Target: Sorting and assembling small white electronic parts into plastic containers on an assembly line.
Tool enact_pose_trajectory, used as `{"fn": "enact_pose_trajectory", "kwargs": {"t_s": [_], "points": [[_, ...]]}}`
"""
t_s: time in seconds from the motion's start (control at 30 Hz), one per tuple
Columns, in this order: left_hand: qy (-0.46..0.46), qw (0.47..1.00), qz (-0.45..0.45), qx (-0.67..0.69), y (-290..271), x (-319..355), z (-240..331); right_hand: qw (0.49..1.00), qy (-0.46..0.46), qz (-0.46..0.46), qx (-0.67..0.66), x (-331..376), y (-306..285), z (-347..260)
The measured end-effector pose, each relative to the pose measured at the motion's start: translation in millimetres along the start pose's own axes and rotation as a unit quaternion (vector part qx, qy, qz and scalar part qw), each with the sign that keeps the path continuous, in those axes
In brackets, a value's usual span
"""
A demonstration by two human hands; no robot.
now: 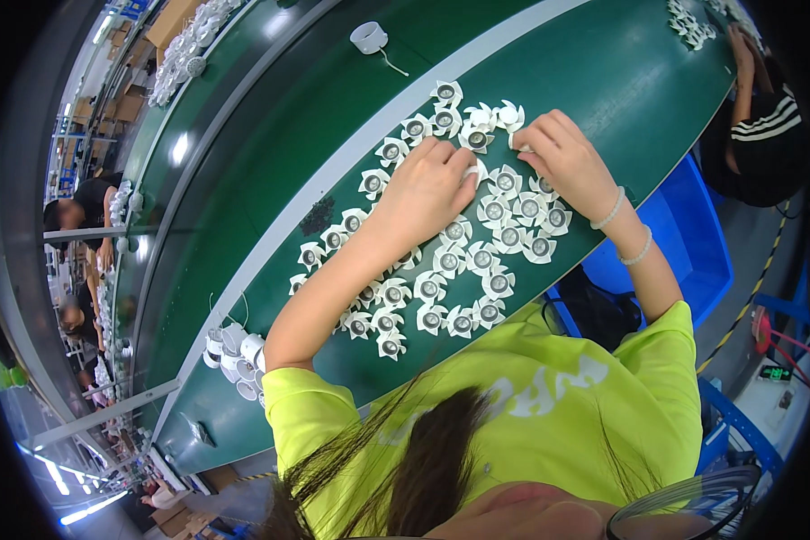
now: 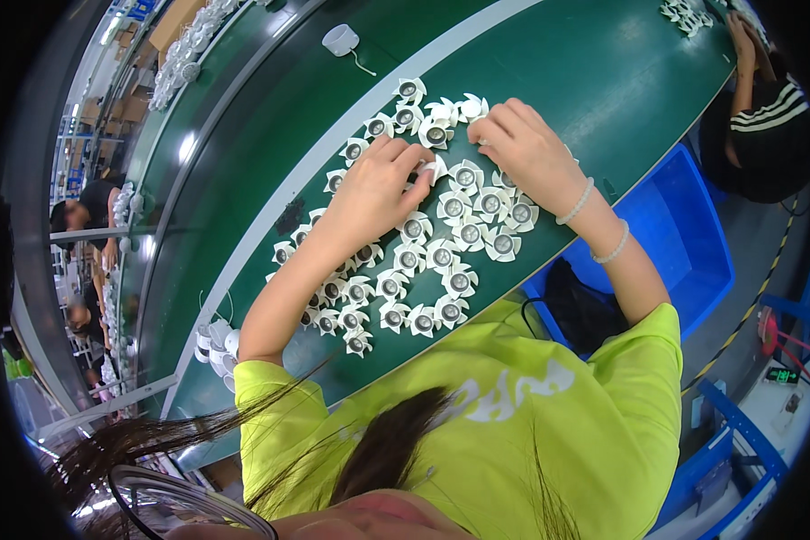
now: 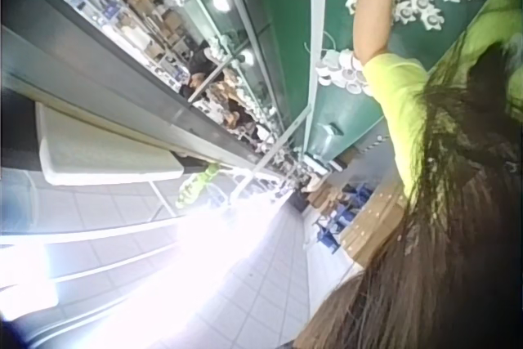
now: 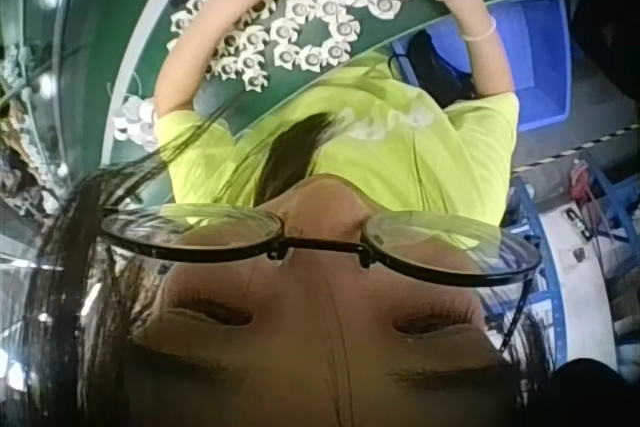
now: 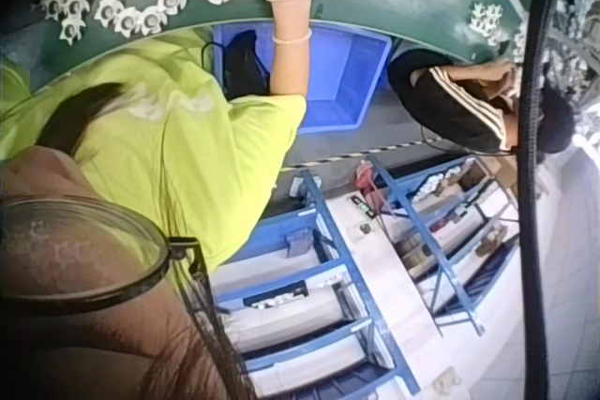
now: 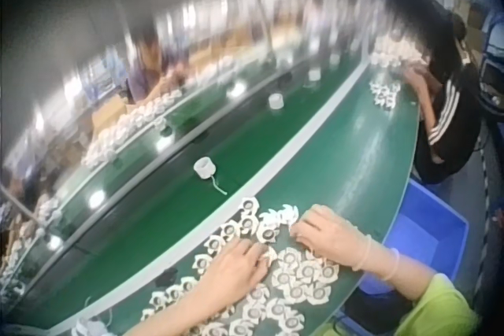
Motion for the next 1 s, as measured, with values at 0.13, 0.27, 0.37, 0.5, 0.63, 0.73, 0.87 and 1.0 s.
{"fn": "enact_pose_trajectory", "kwargs": {"t_s": [0.13, 0.27, 0.37, 0.5, 0.63, 0.73, 0.87, 1.0], "points": [[-0.013, 1.0, 0.001, 0.02, 1.6, -2.6, -5.1, 0.997, -0.07, 0.023, 0.027, -5.0, -1.2, 0.6], [0.009, 0.996, 0.087, -0.028, 5.2, -14.1, -12.4, 0.998, -0.019, 0.031, -0.045, -17.0, -4.1, 6.6], [-0.003, 0.989, 0.144, -0.022, 3.5, -30.3, -11.6, 0.993, -0.023, 0.08, 0.078, -26.2, 17.8, 38.6], [0.01, 0.989, 0.15, -0.009, -0.4, -50.8, -14.8, 0.995, 0.087, 0.039, 0.008, -39.1, 13.6, 49.7], [0.018, 0.993, 0.115, -0.006, 3.9, -68.9, -18.8, 0.984, 0.161, -0.01, -0.078, -44.0, 7.9, 51.6], [-0.009, 0.998, 0.052, -0.037, 12.9, -80.4, -24.3, 0.998, 0.053, 0.016, 0.003, -41.3, 1.8, 45.2], [-0.05, 0.997, -0.051, -0.032, 10.1, -99.4, -33.6, 0.994, 0.065, -0.016, 0.081, -20.9, -12.3, 48.9], [-0.074, 0.995, -0.063, -0.001, 3.9, -107.8, -25.6, 0.989, 0.118, -0.065, 0.061, -0.7, -19.2, 50.8]]}}
Point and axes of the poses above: each hand's wrist, its own x-axis away from the middle knuckle, its own y-axis out of the palm, z = x × y, the point moved 2 cm from there along -x, towards the middle knuckle, and after that the axes turned 3 degrees about x, right-handed, at the moved point
